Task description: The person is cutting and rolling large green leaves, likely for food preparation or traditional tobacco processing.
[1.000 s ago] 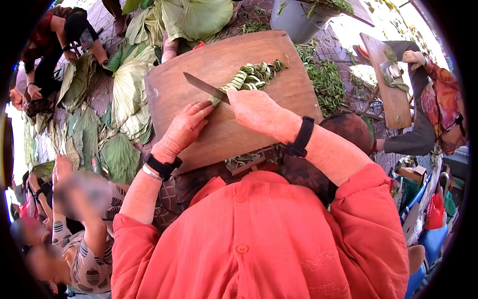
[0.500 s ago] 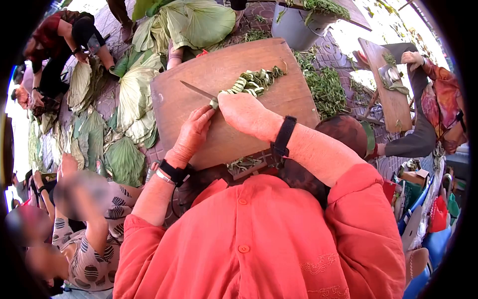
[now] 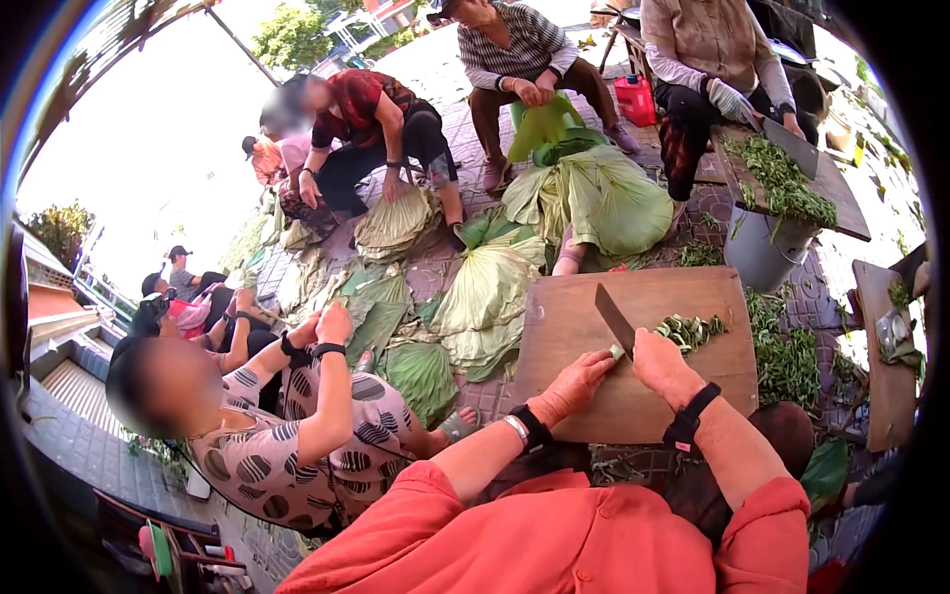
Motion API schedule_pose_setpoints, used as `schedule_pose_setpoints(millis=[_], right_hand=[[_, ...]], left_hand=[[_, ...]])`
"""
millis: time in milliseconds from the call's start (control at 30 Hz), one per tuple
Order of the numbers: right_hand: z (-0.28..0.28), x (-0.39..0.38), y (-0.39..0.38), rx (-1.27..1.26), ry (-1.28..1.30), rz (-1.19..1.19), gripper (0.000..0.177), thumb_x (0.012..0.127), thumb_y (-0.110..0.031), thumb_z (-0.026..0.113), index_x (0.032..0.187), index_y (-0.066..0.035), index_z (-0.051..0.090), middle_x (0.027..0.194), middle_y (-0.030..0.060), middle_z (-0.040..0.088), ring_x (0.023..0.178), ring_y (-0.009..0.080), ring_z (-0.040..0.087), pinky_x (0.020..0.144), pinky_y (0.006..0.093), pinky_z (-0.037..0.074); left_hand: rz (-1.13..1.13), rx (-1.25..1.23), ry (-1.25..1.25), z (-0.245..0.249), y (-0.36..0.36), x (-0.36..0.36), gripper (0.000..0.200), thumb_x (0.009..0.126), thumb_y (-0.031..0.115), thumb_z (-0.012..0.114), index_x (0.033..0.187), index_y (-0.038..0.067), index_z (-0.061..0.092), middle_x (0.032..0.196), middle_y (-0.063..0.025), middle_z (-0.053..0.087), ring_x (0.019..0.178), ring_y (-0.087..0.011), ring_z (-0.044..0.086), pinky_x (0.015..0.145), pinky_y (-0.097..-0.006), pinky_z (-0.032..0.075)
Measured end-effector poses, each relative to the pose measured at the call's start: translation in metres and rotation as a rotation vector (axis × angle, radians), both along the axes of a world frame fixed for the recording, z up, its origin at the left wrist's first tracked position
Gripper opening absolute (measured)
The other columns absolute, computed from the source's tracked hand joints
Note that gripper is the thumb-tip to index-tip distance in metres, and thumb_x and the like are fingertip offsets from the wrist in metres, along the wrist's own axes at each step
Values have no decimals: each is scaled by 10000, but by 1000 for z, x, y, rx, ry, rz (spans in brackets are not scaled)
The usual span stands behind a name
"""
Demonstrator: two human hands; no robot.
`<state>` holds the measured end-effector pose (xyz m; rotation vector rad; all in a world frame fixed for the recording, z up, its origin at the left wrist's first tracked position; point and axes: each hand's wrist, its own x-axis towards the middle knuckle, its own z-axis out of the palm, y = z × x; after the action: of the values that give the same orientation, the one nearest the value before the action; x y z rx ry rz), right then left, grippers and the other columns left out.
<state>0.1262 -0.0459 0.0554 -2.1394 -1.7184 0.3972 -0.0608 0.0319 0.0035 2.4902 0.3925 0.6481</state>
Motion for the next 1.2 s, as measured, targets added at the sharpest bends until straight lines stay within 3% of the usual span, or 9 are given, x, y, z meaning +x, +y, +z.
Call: schedule_pose_setpoints(millis=[200,300,433,800,900,1033,1200], right_hand=[[1,13,-20,-32,49,-14,187,821,-147,570,889,28,572,824,265,623,816,431,606,722,500,483],[8,3,-26,-65,-19,-2,192,842,-144,554,939,21,540,804,245,624,790,428,605,702,510,480],[4,-1,-30,-16,-104,39,160,853,-138,562,892,12,520,748,234,618,747,419,611,663,498,484],[2,0,-32,-68,-46,12,214,819,-175,585,911,13,544,778,241,624,768,416,612,678,495,485],[30,-5,-40,-120,-35,25,207,801,-167,592,894,8,533,796,230,636,797,404,625,697,481,495],[15,10,-40,-92,91,85,226,794,-172,594,914,9,530,837,239,635,848,409,615,729,482,485],[19,14,-46,-121,60,82,230,807,-168,582,943,10,528,834,244,627,827,426,602,713,489,477]], left_hand=[[55,-20,-31,4,-8,1,331,832,27,553,1163,15,566,1207,-148,541,1098,-340,520,925,-380,460],[82,-3,-1,-7,-9,3,328,836,31,533,1163,11,555,1189,-147,541,1093,-342,514,933,-385,449],[116,-13,28,-4,-16,4,366,811,6,524,1176,2,539,1200,-148,529,1111,-339,500,945,-382,441],[128,-18,12,2,-21,3,354,838,26,521,1191,10,550,1229,-161,534,1123,-358,501,950,-392,437],[136,-23,58,-1,-20,5,349,850,44,529,1198,32,553,1244,-150,529,1137,-349,498,958,-397,434],[132,-5,61,5,-21,3,346,838,37,536,1182,30,557,1232,-147,533,1130,-349,499,956,-393,438],[136,-15,56,9,-24,3,377,809,7,497,1183,11,544,1227,-154,524,1136,-342,490,967,-388,431]])
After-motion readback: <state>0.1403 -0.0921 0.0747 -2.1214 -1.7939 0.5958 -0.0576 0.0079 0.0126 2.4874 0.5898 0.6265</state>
